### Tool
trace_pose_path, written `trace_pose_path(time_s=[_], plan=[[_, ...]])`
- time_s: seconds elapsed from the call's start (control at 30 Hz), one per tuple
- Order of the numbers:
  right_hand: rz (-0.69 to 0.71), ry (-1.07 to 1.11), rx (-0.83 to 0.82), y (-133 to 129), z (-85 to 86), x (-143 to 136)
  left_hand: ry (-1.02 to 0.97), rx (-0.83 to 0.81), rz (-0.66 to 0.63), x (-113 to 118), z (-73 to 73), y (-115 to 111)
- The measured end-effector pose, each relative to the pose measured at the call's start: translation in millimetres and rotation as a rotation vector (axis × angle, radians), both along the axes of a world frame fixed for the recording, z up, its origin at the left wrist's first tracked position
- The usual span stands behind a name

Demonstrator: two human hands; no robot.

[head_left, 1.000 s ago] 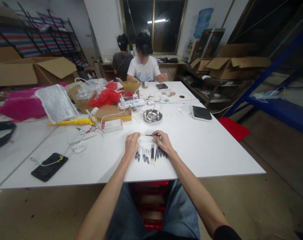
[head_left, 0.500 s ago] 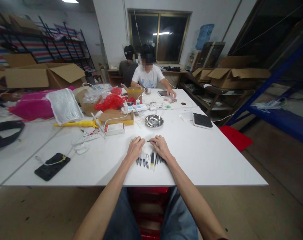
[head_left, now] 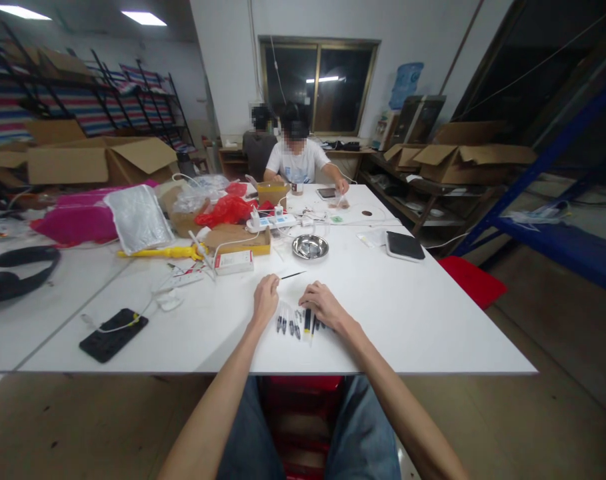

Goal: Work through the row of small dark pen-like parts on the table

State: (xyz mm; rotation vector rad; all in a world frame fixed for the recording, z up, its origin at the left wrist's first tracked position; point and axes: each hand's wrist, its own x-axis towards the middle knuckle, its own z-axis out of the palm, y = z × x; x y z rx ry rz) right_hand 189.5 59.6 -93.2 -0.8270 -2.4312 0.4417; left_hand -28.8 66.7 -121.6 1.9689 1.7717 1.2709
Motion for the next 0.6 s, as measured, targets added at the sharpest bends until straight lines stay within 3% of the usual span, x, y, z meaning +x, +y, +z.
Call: trace_pose_path(time_s=[0.1, 0.4, 0.5, 0.6], plan=[[0.016, -0.124, 0.052, -5.4, 2.9, -3.2, 0.001, -0.004, -0.017, 0.7, 0.4, -0.6], [0.069, -0.221, 0.083, -4.1, 5.1, 2.7, -0.024, -0.033, -0.041, 1.3, -2.6, 0.5], [-0.086, -0.182, 0.074, -0.6, 10.4, 16.5, -0.036, -0.051, -0.045, 1.5, -1.7, 0.0], [-0.424, -0.135, 0.015, 0.2, 7.8, 37.1, -0.048, -0.070, -0.047, 2.2, 0.1, -0.8]])
